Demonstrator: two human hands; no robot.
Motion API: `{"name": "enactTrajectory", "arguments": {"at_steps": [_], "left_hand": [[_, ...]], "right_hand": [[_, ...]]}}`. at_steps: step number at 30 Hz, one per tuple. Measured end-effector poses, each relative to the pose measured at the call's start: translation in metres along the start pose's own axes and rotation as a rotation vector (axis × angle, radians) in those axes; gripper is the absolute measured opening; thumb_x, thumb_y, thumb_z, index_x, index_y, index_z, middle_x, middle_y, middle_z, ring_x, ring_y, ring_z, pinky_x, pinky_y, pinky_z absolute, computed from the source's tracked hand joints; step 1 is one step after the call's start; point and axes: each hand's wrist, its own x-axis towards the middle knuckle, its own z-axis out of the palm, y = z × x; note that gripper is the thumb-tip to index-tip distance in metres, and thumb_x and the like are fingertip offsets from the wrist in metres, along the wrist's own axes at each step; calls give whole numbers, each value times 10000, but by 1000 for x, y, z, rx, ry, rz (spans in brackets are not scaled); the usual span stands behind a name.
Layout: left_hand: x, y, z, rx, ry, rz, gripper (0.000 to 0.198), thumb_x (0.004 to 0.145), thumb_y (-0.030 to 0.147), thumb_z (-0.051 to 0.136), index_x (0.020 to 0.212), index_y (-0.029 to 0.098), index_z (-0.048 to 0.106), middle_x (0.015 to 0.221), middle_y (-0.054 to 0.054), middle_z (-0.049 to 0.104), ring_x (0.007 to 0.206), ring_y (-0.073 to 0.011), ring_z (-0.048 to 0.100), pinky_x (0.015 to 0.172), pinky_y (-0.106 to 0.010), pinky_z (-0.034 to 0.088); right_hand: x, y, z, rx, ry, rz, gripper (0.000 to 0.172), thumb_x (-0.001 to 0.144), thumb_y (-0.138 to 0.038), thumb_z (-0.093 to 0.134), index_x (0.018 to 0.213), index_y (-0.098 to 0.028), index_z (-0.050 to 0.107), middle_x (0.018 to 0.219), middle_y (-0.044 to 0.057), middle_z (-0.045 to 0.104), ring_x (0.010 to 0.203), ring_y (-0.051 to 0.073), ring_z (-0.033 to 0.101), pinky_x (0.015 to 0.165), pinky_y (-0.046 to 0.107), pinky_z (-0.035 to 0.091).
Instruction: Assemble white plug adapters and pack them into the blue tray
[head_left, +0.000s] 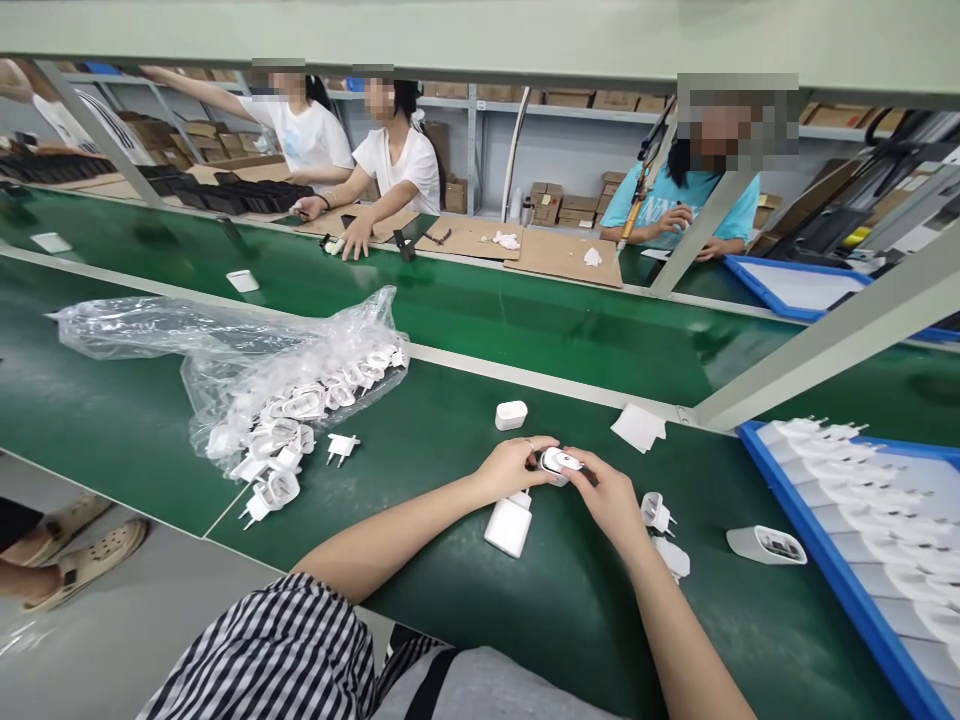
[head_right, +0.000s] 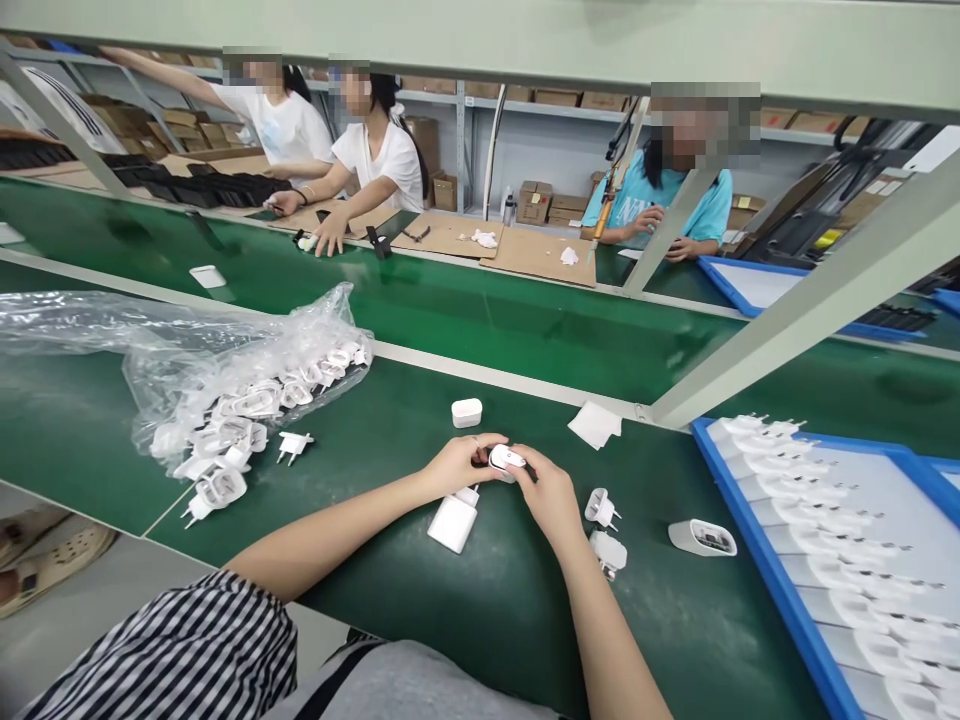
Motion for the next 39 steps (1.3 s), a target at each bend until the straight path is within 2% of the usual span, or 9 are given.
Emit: {"name": "enactTrajectory", "arguments": {"at_steps": [4, 9, 12, 15, 19, 27, 32, 37, 39], "left_hand": [[0, -2, 1, 1, 7, -3, 435, 611, 330, 574, 1008, 170, 491, 801, 6, 572, 614, -86, 471, 590, -185, 375], [1, 0, 1, -6, -15, -34, 435, 602, 299, 584, 1013, 194, 486, 802, 20, 581, 611, -87, 484, 596, -191, 384], [1, 0, 1, -19, -8, -49, 461, 591, 282, 593, 1026, 179, 477, 836, 6, 585, 627, -93, 493, 616, -200, 391], [0, -1, 3, -20, -5, -54, 448, 594, 283, 587, 1016, 170, 487, 837, -4, 587, 626, -98, 493, 612, -205, 393], [-2, -2, 5, -27, 15, -62, 426, 599, 282, 578, 1000, 161, 499, 833, -9, 585, 619, -96, 490, 613, -204, 393], [-6, 0, 4, -38, -1, -74, 389, 615, 294, 557, 976, 155, 512, 743, 3, 580, 576, -95, 494, 565, -196, 382], [-7, 1, 4, -25, 3, -110, 435, 608, 299, 563, 1017, 170, 488, 681, 18, 571, 576, -106, 505, 569, -204, 380], [-7, 0, 5, 7, 11, -125, 432, 606, 319, 566, 1008, 177, 498, 639, 26, 545, 558, -105, 493, 537, -200, 367], [-7, 0, 4, 12, 0, -114, 420, 601, 322, 571, 989, 176, 508, 620, 33, 532, 549, -98, 486, 536, -194, 365]], "right_hand": [[2, 1, 1, 94, -15, 76, 219, 643, -328, 476, 809, -220, 570, 856, 19, 626, 716, 177, 573, 688, 315, 430], [7, 6, 2, 430, -5, 306, 285, 613, -410, 485, 762, -172, 536, 737, 43, 628, 713, 184, 570, 651, 317, 438], [8, 6, 2, 517, 5, 322, 278, 593, -420, 498, 718, -172, 519, 705, 34, 607, 666, 164, 557, 610, 298, 439], [5, 3, 3, 362, 171, 248, 220, 559, -373, 529, 664, -185, 482, 607, 0, 551, 551, 134, 510, 530, 270, 422], [-1, -5, 1, 88, 317, 158, 248, 578, -283, 490, 811, -202, 469, 503, -57, 467, 416, 103, 420, 465, 252, 390], [-4, -16, -20, 34, 58, 78, 211, 611, -381, 504, 733, -210, 484, 597, -4, 596, 554, 149, 549, 535, 257, 411], [-4, -19, -21, -178, 85, -45, 190, 685, -367, 416, 612, -216, 507, 494, -21, 534, 435, 113, 471, 492, 240, 387], [11, 1, -19, -233, 197, 75, 257, 693, -341, 395, 812, -170, 545, 745, 62, 572, 560, 149, 524, 569, 304, 429], [19, 11, -17, -272, 129, 77, 327, 680, -302, 415, 960, -168, 516, 930, 103, 537, 657, 172, 547, 634, 345, 435]]}}
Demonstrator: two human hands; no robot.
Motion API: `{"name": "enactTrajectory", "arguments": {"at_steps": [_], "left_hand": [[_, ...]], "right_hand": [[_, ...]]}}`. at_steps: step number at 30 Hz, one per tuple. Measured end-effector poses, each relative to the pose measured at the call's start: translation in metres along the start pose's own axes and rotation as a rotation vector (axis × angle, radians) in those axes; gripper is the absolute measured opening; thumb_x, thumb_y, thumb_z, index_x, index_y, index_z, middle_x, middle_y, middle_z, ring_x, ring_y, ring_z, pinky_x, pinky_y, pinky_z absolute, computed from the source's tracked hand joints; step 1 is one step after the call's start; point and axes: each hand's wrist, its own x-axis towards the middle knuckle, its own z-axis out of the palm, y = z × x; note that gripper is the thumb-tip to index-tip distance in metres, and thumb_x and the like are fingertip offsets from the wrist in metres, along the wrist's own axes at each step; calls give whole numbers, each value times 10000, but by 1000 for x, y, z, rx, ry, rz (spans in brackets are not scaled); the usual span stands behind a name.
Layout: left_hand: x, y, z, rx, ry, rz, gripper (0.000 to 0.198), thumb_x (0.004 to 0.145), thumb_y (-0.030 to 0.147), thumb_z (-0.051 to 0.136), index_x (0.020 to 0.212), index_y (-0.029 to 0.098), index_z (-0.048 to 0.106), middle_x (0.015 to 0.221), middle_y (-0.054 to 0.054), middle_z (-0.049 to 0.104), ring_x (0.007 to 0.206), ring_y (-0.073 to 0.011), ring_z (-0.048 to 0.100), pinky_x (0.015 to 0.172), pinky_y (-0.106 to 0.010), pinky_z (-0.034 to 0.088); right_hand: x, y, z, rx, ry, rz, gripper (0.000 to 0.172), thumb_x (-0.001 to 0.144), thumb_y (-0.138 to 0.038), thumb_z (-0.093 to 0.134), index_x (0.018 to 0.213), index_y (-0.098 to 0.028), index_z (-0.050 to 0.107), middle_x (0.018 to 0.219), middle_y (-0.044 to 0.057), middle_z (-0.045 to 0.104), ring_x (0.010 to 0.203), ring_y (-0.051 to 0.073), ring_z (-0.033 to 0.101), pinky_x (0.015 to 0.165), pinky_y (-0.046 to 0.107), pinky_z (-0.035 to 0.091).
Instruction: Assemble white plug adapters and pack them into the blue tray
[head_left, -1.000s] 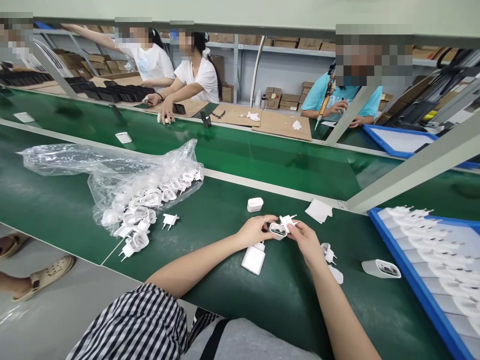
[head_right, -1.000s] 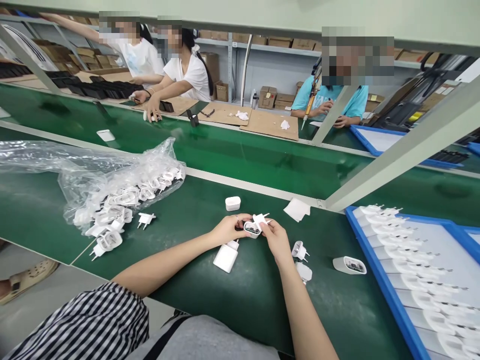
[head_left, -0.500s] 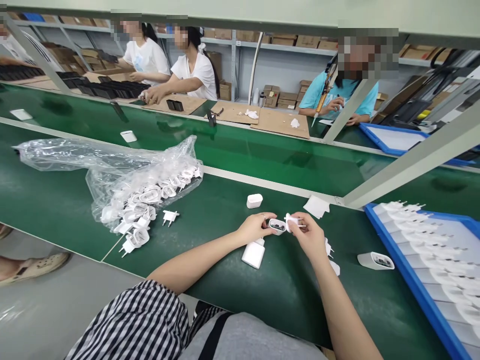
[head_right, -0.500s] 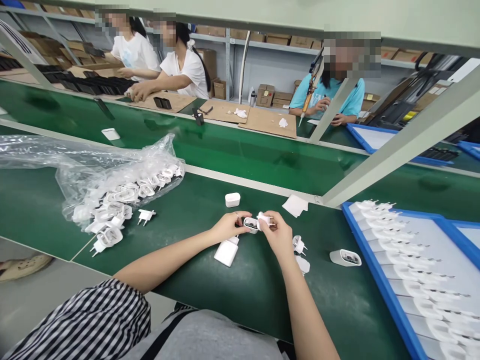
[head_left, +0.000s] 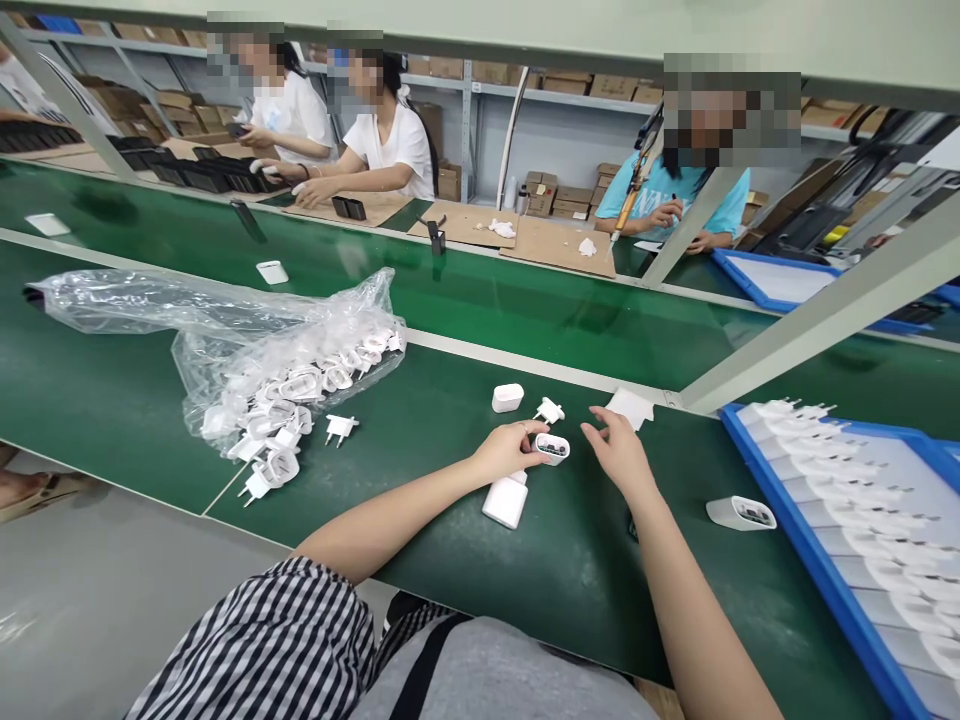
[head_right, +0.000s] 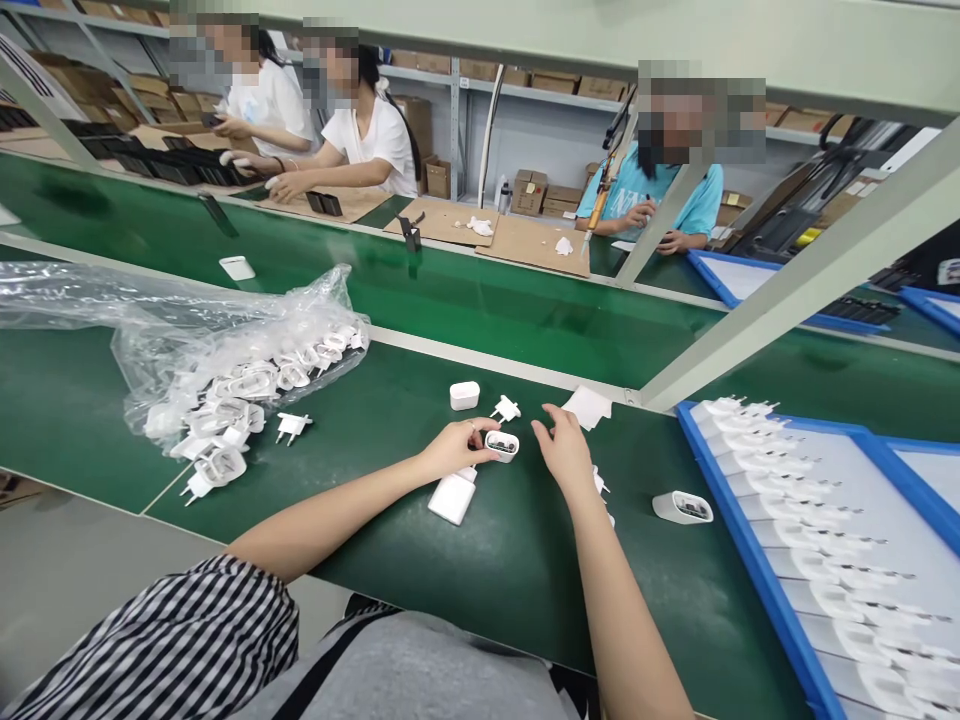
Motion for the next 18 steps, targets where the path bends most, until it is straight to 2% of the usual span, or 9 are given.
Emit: {"name": "enactTrajectory", "arguments": {"at_steps": [2, 5, 6, 8, 11, 14, 16, 18], "left_hand": [[-1, 0, -3, 10, -19, 17, 424, 584, 317, 585, 976, 175, 512, 605, 41, 525, 537, -92, 481, 530, -189, 361], [-3, 1, -11, 30, -78, 28, 429, 563, 312, 597, 961, 178, 511, 581, 51, 517, 502, -84, 470, 498, -184, 348], [-4, 0, -14, 31, -94, 28, 426, 562, 311, 595, 958, 181, 510, 580, 52, 516, 494, -83, 468, 491, -184, 345], [-6, 0, -18, 26, -109, 25, 418, 567, 309, 588, 957, 182, 508, 579, 53, 514, 492, -82, 468, 489, -185, 347], [-7, -1, -20, 16, -98, 24, 419, 570, 306, 584, 960, 174, 509, 570, 51, 510, 519, -89, 482, 514, -186, 361], [-7, -2, -17, 9, -88, 10, 430, 572, 307, 583, 973, 171, 506, 555, 52, 507, 526, -92, 487, 517, -186, 363], [-6, -3, -14, 8, -77, -2, 427, 582, 305, 574, 982, 176, 504, 531, 58, 492, 514, -91, 481, 505, -185, 356], [-6, -3, -12, 9, -63, 0, 415, 587, 302, 569, 979, 180, 508, 524, 60, 483, 514, -91, 476, 507, -185, 353]], "right_hand": [[8, 4, 7, -29, -100, -122, 394, 660, -244, 444, 1052, -221, 474, 1101, 95, 451, 837, 199, 528, 737, 371, 411], [19, 0, 17, -80, -237, -355, 458, 642, -217, 483, 1092, -287, 441, 1249, 41, 310, 1088, 237, 353, 856, 394, 329], [23, -2, 21, -100, -279, -399, 452, 646, -237, 490, 1093, -287, 441, 1258, 39, 300, 1107, 249, 324, 863, 406, 317], [30, -7, 28, -125, -334, -437, 435, 650, -287, 501, 1081, -255, 453, 1222, 67, 352, 1082, 262, 348, 848, 421, 323], [38, -7, 34, -64, -297, -365, 399, 615, -291, 534, 998, -183, 500, 1058, 105, 474, 960, 246, 454, 806, 400, 361], [40, 0, 32, 93, -150, -183, 266, 580, -245, 541, 835, -169, 525, 904, 80, 518, 829, 215, 519, 762, 379, 392], [37, 5, 27, 145, -71, -92, 193, 619, -248, 487, 795, -171, 497, 850, 70, 533, 780, 201, 537, 727, 381, 406], [28, 6, 20, 267, -31, -33, 190, 674, -281, 419, 827, -174, 454, 860, 72, 552, 751, 180, 551, 684, 369, 424]]}}
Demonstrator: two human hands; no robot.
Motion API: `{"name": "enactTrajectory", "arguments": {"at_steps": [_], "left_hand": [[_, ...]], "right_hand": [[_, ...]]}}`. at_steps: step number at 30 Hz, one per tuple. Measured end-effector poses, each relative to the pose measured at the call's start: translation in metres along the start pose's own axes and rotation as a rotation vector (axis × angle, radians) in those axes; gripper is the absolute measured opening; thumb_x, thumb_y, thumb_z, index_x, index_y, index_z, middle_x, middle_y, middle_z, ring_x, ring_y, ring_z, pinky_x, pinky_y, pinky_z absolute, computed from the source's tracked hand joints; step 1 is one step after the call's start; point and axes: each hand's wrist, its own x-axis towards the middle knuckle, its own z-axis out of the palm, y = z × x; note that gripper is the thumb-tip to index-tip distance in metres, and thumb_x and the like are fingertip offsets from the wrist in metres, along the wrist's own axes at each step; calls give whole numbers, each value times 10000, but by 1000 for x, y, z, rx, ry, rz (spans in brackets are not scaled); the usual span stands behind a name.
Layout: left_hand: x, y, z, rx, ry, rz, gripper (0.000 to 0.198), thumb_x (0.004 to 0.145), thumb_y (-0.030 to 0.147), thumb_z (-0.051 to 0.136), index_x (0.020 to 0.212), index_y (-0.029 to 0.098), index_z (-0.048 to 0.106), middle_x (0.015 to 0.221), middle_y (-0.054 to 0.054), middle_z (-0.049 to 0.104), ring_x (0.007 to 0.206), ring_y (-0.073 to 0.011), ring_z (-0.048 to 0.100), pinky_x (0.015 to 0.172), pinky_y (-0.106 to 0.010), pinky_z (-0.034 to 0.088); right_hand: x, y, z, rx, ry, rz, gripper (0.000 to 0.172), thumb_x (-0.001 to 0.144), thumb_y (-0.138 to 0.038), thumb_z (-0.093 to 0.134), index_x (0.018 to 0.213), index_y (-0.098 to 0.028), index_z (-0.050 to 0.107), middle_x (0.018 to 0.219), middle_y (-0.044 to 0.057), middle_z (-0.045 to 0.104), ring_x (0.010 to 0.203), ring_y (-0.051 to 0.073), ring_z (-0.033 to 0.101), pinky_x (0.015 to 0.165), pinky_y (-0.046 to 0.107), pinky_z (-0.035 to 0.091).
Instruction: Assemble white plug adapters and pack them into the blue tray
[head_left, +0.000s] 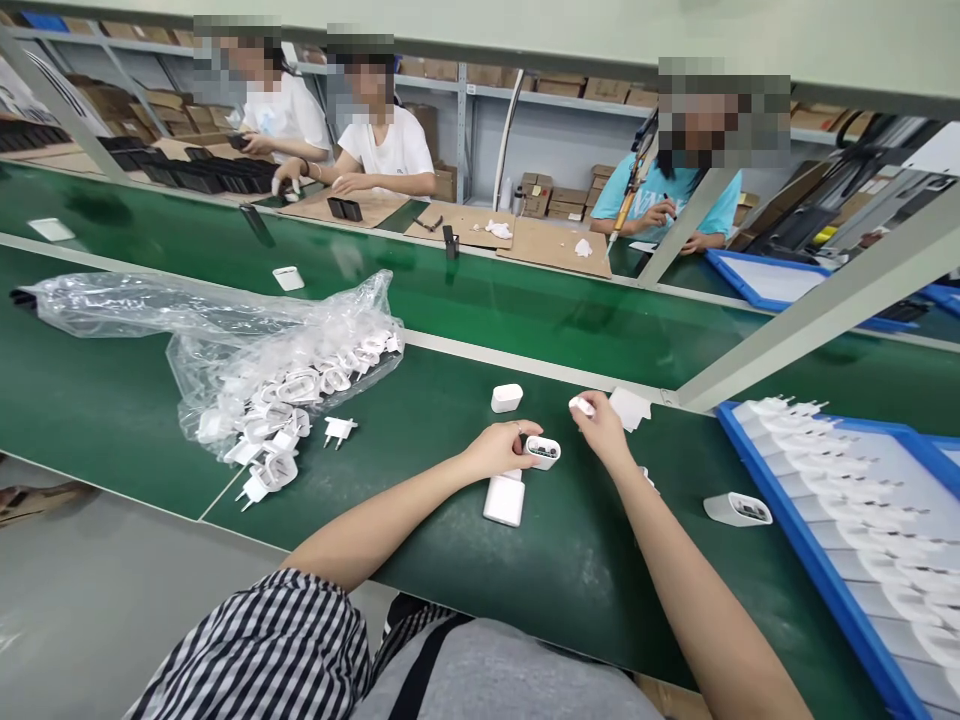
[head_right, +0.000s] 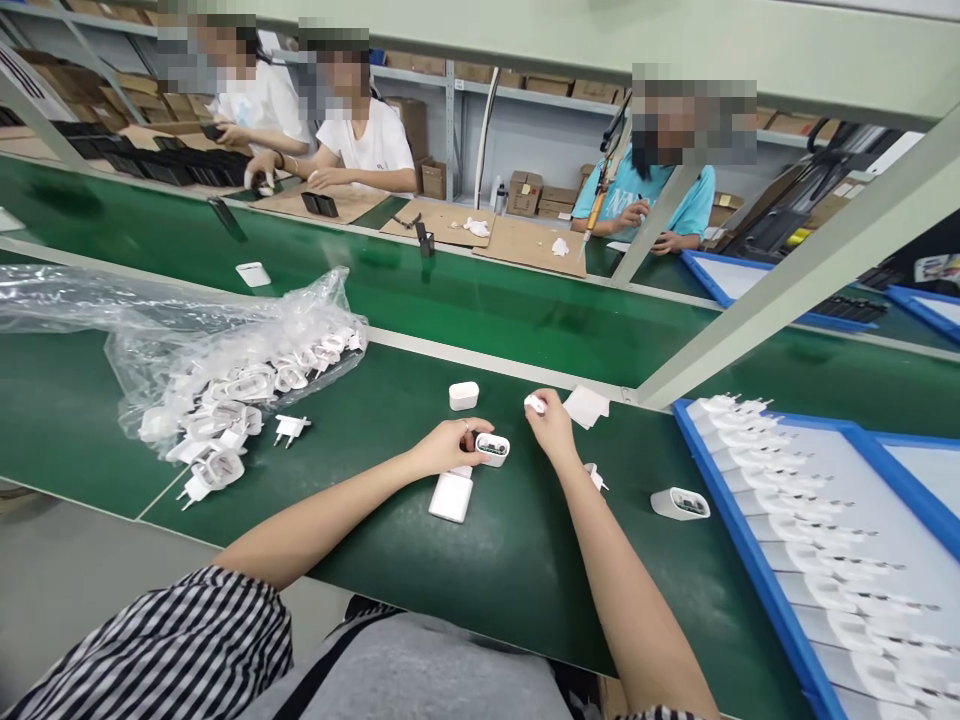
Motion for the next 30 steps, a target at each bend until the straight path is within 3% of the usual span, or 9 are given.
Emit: {"name": "enactTrajectory", "arguments": {"at_steps": [3, 5, 11, 19, 24, 27, 30], "left_hand": [[0, 0, 2, 1, 20, 22, 390, 587, 293, 567, 959, 186, 517, 575, 51, 502, 534, -88, 471, 521, -184, 354], [0, 1, 3, 9, 28, 34, 379, 589, 293, 566, 949, 186, 520, 605, 45, 513, 537, -86, 464, 524, -185, 353], [-1, 2, 5, 4, 56, 89, 380, 609, 293, 553, 970, 184, 510, 691, 28, 538, 552, -79, 458, 540, -184, 360], [-3, 4, 4, 107, 73, 85, 355, 650, 333, 521, 973, 187, 503, 619, 29, 538, 559, -102, 497, 551, -196, 380], [-9, 14, 2, 322, 71, 105, 324, 708, 335, 462, 1000, 200, 497, 842, -18, 597, 706, -144, 549, 605, -219, 402], [-6, 26, -5, 473, -17, 73, 356, 714, 365, 453, 1008, 170, 502, 857, -54, 607, 762, -186, 558, 624, -251, 413], [2, 41, -15, 580, -158, -25, 311, 691, 377, 476, 878, 148, 574, 745, -76, 619, 705, -213, 572, 566, -266, 420]], "right_hand": [[-20, -10, -5, 303, -11, -2, 200, 676, -336, 437, 820, -197, 441, 983, 72, 557, 848, 164, 541, 717, 339, 420], [-35, -19, -3, 350, -68, -64, 182, 630, -328, 506, 761, -204, 486, 1062, 65, 528, 962, 174, 489, 788, 335, 386], [-60, -35, 12, 123, -101, -63, 150, 650, -261, 487, 770, -233, 573, 944, 16, 594, 895, 172, 527, 800, 343, 389], [-54, -31, 6, -114, -207, -60, 361, 643, -253, 515, 1002, -217, 532, 1117, 41, 503, 1002, 207, 472, 836, 351, 382], [-47, -41, -3, -323, -338, -65, 317, 658, -255, 523, 972, -226, 557, 1018, 30, 575, 919, 203, 529, 772, 315, 412], [-40, -58, -8, -515, -464, -62, 277, 679, -220, 501, 948, -227, 569, 929, 30, 617, 838, 199, 563, 683, 277, 421], [-32, -77, -10, -716, -565, -49, 203, 663, -196, 508, 839, -197, 610, 796, 56, 643, 765, 209, 579, 574, 245, 399]]}}
